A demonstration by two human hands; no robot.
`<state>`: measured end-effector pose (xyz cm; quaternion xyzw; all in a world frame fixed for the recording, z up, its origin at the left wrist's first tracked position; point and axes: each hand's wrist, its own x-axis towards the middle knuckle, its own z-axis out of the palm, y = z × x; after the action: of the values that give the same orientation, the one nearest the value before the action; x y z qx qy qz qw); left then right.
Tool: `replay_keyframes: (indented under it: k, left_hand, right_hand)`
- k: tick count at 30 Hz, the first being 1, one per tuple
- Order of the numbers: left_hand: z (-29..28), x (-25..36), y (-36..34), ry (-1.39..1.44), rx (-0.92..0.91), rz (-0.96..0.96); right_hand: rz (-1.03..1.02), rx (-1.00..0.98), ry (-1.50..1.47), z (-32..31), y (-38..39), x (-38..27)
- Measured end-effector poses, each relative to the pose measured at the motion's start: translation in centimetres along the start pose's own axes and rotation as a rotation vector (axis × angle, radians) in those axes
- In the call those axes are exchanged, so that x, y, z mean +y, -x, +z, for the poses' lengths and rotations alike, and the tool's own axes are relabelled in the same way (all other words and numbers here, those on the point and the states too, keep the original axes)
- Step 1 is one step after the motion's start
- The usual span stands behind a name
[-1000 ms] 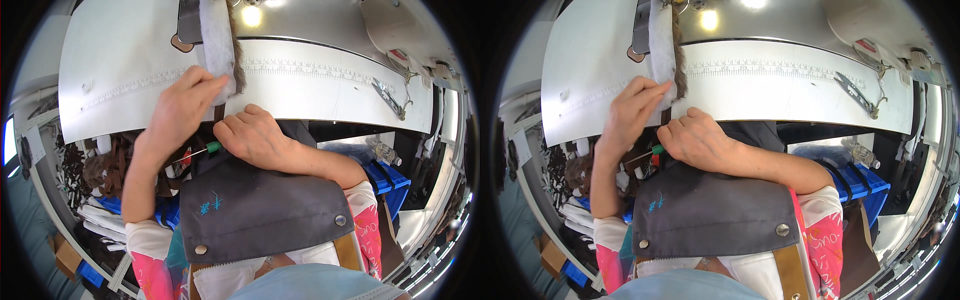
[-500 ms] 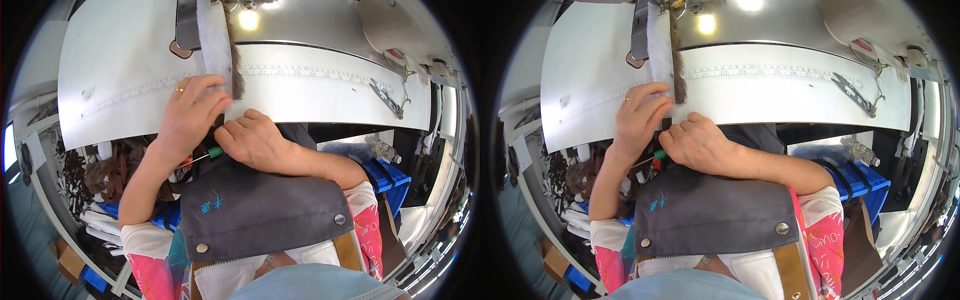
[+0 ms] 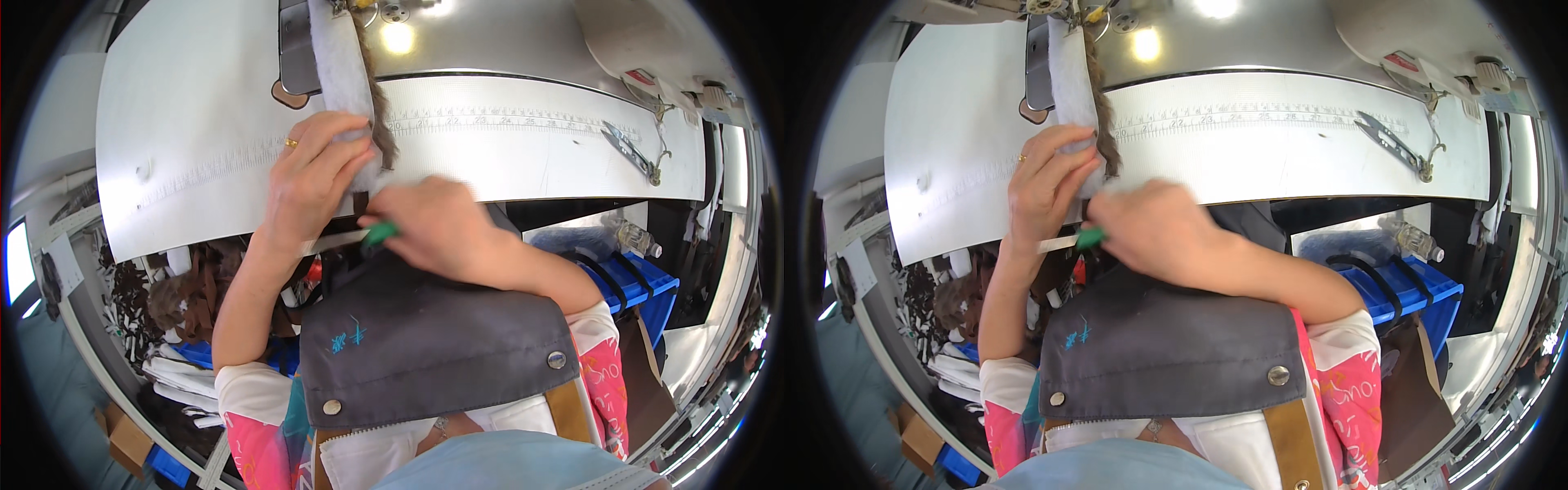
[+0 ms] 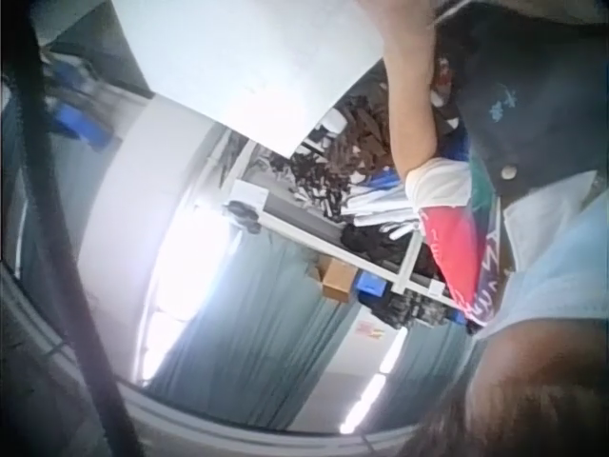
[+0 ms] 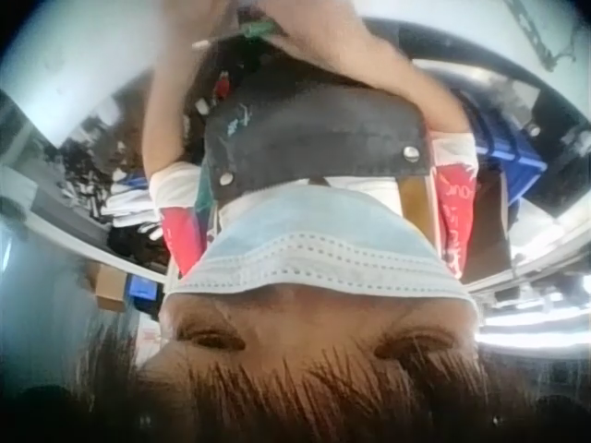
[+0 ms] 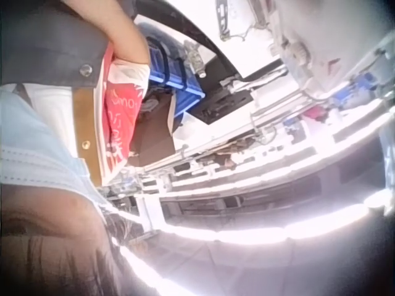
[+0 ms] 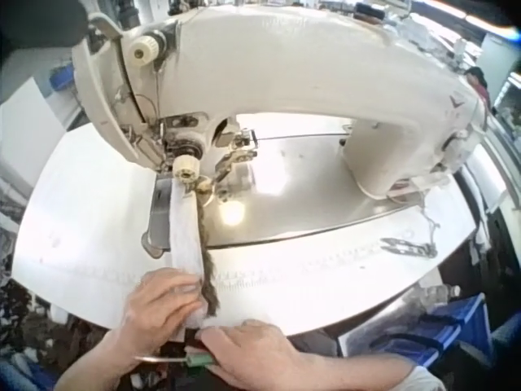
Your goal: Sewing pieces of fur trim onto fabric strips using an industrial sewing machine.
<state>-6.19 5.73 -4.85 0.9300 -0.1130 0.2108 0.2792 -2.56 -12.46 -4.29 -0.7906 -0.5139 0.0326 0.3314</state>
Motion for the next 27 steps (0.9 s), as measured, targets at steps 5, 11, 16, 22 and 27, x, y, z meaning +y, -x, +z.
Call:
replay_keyframes:
  k: [5, 11, 16, 22, 27]
  left_hand:
    - [0.1, 0.0, 0.3, 0.091, -0.015, -0.095]
    - [0.2, -0.1, 0.4, 0.099, 0.002, -0.118]
    - [0.0, 0.0, 0.2, 0.083, -0.032, -0.126]
    - [-0.3, -0.1, 0.0, 0.042, -0.123, -0.173]
    - [-1.0, -0.3, -0.4, -0.129, -0.263, -0.163]
  right_hand:
    - [0.224, 0.216, 0.192, -3.2, 1.7, 3.2]
    - [0.363, 0.058, 0.169, -3.7, 1.8, 1.6]
    - [0.334, 0.201, 0.039, -1.3, -1.0, 1.6]
    - [0.276, 0.231, 0.062, 0.1, -3.1, 2.6]
    - [0.304, 0.183, 0.106, 0.1, -3.3, 2.6]
